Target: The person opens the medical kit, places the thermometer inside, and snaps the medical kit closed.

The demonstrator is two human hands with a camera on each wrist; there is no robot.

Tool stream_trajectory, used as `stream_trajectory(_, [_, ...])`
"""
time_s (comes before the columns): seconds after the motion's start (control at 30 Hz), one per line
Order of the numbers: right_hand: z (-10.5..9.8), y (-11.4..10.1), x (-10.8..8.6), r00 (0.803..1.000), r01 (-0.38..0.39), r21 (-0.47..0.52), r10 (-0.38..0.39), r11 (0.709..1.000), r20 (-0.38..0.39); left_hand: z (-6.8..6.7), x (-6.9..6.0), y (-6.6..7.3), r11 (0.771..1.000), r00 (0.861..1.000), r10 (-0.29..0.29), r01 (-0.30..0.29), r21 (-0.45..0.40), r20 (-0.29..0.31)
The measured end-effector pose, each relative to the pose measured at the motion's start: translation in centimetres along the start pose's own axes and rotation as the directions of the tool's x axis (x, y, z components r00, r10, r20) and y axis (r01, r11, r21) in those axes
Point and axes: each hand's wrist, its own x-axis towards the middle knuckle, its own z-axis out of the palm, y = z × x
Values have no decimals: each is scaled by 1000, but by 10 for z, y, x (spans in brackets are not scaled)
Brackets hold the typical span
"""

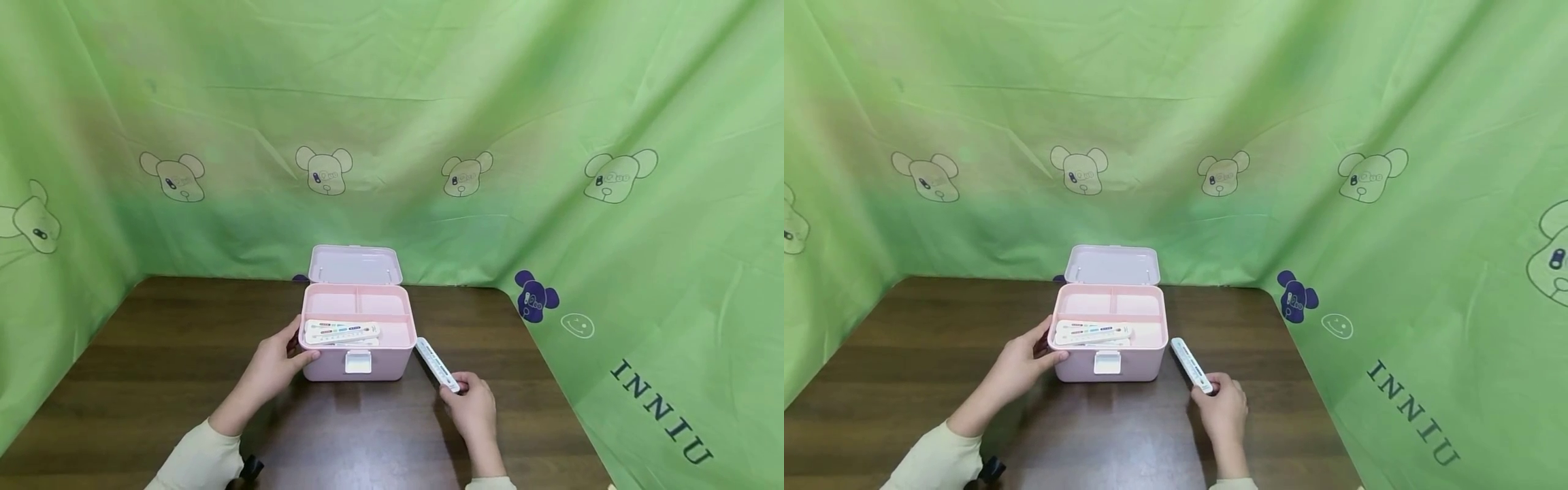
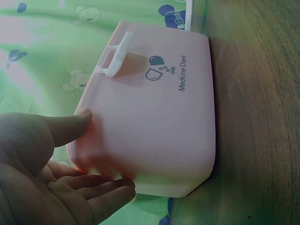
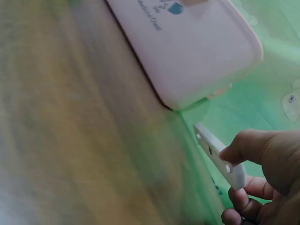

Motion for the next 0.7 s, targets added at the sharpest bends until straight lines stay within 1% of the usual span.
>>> stream_trajectory(0.13, [-5, 0, 9, 999, -35, 118, 35, 992, 1, -1, 1, 0, 1000, 1000, 3, -3, -4, -1])
stream_trajectory(0.2, [-9, 0, 13, 999, -48, 175, 50, 983, -4, -2, 2, 1, 1000, 1000, 8, -8, -9, 7])
stream_trajectory(0.23, [-12, -1, 15, 999, -52, 214, 53, 975, -3, -1, 2, 1, 1000, 1000, 2, -2, -14, 7])
stream_trajectory(0.33, [-20, -6, 20, 998, -60, 333, 66, 941, -8, -1, 3, 1, 1000, 1000, 8, -8, -13, 2])
stream_trajectory(0.4, [-26, -9, 22, 997, -64, 412, 77, 909, -14, -1, 4, 2, 1000, 1000, 10, -10, -18, 2])
stream_trajectory(0.43, [-29, -11, 23, 997, -63, 446, 78, 893, -15, -1, 4, 2, 1000, 1000, 8, -8, -16, 4])
stream_trajectory(0.47, [-32, -12, 25, 997, -63, 466, 80, 883, -18, -1, 4, 3, 1000, 1000, 8, -8, -15, 7])
stream_trajectory(0.53, [-36, -15, 29, 998, -45, 488, 60, 872, -15, -1, 4, 3, 1000, 1000, 4, -4, -15, 14])
stream_trajectory(0.6, [-39, -19, 35, 1000, -20, 493, 20, 870, 5, -1, 4, 3, 1000, 1000, -2, 2, -15, 12])
stream_trajectory(0.63, [-41, -21, 38, 1000, 1, 492, -11, 871, 18, -1, 3, 3, 1000, 1000, -5, 5, -12, 10])
stream_trajectory(0.7, [-44, -25, 46, 995, 52, 462, -84, 886, 50, -2, 3, 3, 1000, 1000, -9, 9, -11, 8])
